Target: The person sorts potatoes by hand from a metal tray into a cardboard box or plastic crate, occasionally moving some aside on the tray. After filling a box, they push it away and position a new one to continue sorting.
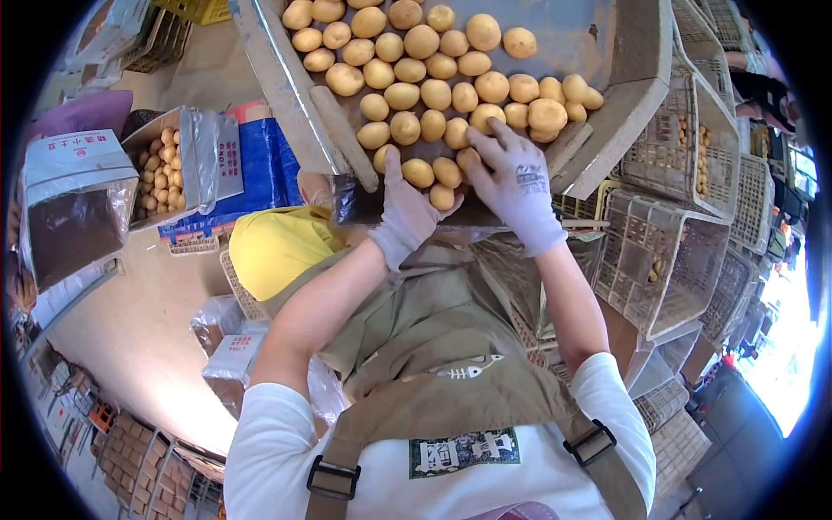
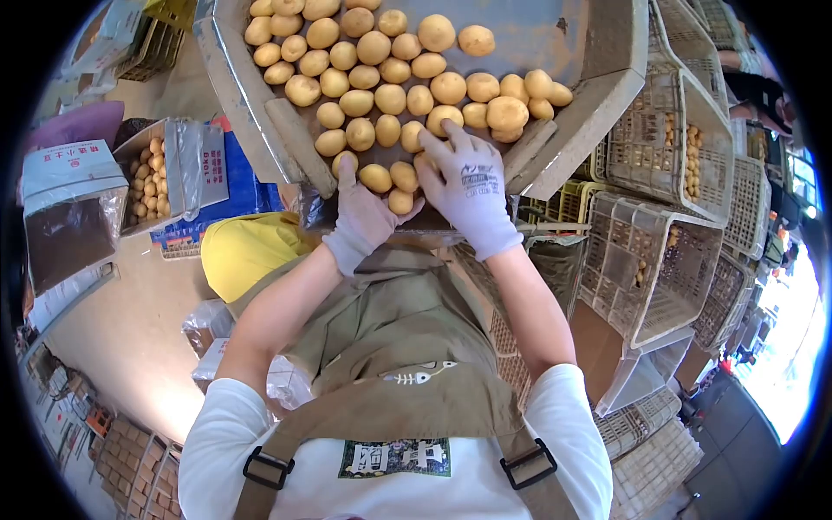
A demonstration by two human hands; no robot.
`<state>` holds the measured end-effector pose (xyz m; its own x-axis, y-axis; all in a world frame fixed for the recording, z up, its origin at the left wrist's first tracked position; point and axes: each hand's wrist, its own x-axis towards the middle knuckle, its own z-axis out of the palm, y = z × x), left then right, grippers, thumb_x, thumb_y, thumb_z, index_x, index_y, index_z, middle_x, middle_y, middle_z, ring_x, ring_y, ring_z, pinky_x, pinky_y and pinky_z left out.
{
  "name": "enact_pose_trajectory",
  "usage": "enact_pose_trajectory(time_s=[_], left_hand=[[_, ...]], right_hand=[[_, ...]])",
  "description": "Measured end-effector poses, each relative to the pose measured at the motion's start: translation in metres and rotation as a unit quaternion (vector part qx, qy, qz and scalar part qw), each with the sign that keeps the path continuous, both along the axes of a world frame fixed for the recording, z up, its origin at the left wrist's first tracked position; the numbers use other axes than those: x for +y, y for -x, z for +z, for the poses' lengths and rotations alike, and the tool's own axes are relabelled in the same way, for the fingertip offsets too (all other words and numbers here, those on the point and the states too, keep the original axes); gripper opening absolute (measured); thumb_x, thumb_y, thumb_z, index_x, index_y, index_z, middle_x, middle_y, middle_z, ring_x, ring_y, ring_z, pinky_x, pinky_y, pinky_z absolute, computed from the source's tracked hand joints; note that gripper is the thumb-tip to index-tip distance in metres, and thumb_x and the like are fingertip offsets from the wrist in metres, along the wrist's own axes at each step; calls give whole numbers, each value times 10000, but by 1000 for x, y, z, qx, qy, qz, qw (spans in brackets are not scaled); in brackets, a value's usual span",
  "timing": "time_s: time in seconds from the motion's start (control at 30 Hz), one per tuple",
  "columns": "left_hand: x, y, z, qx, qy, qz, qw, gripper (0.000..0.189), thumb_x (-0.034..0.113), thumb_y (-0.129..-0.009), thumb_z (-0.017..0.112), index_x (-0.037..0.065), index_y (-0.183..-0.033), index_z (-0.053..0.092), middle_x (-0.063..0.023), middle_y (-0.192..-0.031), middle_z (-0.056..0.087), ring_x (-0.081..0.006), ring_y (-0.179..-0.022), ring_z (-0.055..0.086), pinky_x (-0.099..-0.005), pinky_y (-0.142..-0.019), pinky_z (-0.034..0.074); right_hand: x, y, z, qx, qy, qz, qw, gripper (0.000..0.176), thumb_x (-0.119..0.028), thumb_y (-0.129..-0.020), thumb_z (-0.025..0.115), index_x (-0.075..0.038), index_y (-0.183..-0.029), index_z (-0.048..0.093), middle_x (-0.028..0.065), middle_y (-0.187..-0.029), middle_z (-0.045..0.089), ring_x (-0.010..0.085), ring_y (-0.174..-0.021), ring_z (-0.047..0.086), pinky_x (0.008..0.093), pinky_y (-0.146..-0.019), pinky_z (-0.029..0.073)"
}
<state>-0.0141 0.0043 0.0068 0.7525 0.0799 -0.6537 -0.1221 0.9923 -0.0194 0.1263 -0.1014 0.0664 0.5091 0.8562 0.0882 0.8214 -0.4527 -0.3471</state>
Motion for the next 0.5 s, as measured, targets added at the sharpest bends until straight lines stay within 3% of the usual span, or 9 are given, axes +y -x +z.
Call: enact_pose_trajectory(time_s=[0.1,0.13,0.23,0.33,0.43,0.47,0.5], left_hand=[[2,-5,7,5,-7,-5,1000,927,840,-831,441,221,-1511,326,-46,-1535,377,-282,-1383,407,-592,-1081,351],[2,-7,4,-18,-7,2,1000,957,859,-816,433,219,-1518,311,-50,-1549,354,-286,-1409,378,-597,-1090,347],[1,-9,4,11,18,6,1000,949,844,-846,379,194,-1532,290,-71,-1557,354,-324,-1419,377,-605,-1101,378],[1,-10,7,-15,0,-5,1000,947,843,-857,345,191,-1540,281,-82,-1565,345,-335,-1426,363,-600,-1108,364],[3,-9,13,-61,-18,-16,998,916,826,-880,296,199,-1547,272,-88,-1580,320,-340,-1432,350,-596,-1118,344],[4,-8,13,-76,-8,-14,997,913,823,-881,300,199,-1548,274,-87,-1582,316,-340,-1436,342,-597,-1122,339],[5,-7,12,-90,1,-13,996,911,820,-883,303,200,-1549,275,-86,-1584,313,-339,-1439,334,-597,-1125,334]], right_hand=[[37,-8,19,14,39,-18,999,387,-196,-848,637,-212,-1235,655,188,-1289,592,349,-882,686,469,-764,534],[48,-10,9,-46,81,6,996,366,-204,-889,618,-158,-1252,637,197,-1275,593,332,-877,693,458,-712,548],[66,-12,14,4,163,0,987,344,-254,-906,598,-160,-1237,590,198,-1119,639,347,-859,682,485,-688,541],[72,-19,6,48,149,-58,986,310,-261,-906,609,-150,-1195,602,173,-1021,657,350,-876,673,475,-698,534],[52,-18,2,86,-51,-53,994,356,-256,-883,654,-151,-1219,601,163,-1021,667,351,-906,670,449,-748,537],[39,-17,7,62,-173,-23,983,414,-186,-804,711,-122,-1200,614,136,-976,658,329,-824,660,425,-671,528],[23,-19,29,40,-201,11,979,453,-141,-767,742,-112,-1208,643,113,-997,666,306,-841,659,407,-714,527]])
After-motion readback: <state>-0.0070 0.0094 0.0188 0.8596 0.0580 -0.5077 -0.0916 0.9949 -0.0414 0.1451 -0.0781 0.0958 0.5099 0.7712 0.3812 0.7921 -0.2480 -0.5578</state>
